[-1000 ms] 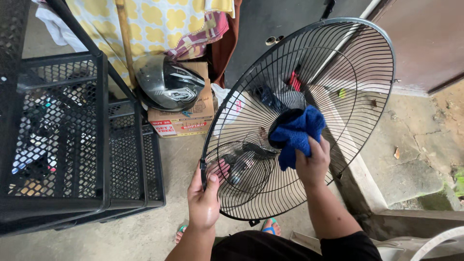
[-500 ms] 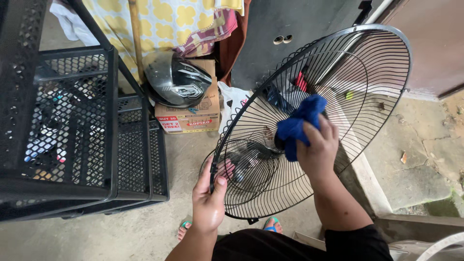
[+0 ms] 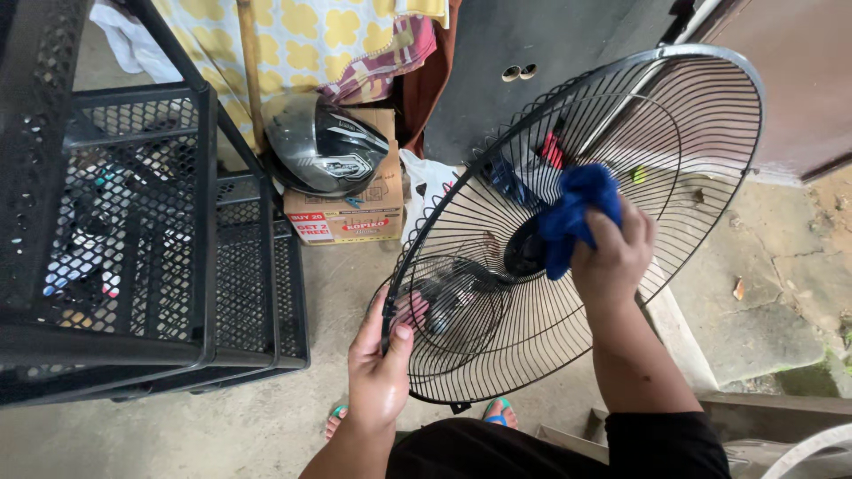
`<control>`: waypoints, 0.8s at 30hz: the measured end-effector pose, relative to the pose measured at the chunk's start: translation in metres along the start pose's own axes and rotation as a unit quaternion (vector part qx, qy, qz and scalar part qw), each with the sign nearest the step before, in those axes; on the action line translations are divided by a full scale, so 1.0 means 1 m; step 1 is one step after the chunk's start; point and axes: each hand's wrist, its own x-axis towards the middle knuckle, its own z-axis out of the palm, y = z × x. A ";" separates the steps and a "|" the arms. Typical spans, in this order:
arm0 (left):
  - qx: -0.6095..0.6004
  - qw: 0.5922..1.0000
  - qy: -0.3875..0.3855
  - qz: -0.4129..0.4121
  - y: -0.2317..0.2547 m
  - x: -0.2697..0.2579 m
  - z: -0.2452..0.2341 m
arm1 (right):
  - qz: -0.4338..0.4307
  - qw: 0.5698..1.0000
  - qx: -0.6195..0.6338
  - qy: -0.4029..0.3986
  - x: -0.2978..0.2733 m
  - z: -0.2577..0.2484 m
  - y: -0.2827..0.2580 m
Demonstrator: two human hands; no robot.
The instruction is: The person cleans a disassembled table fan using a blue cloth. They wipe the fan blades, the central hub, and both the front and rear wire cages, then reassemble the fan by attaching the cages back onto the motor housing.
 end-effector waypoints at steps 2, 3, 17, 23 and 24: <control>-0.028 1.000 0.003 0.007 -0.001 0.002 -0.001 | 0.065 0.998 -0.005 -0.014 -0.019 0.006 0.011; -0.041 0.999 0.008 0.010 -0.001 0.003 -0.001 | 0.098 0.995 -0.008 -0.021 -0.031 0.010 0.012; -0.057 0.998 0.032 -0.015 -0.002 0.012 0.010 | 0.026 0.985 0.165 -0.050 -0.040 0.016 -0.066; -0.050 0.998 0.031 0.018 0.001 0.012 0.000 | 0.069 0.978 0.181 0.075 -0.003 0.001 -0.035; -0.048 0.998 0.031 0.016 0.001 0.011 -0.001 | 0.068 0.978 0.184 0.078 0.001 -0.002 -0.032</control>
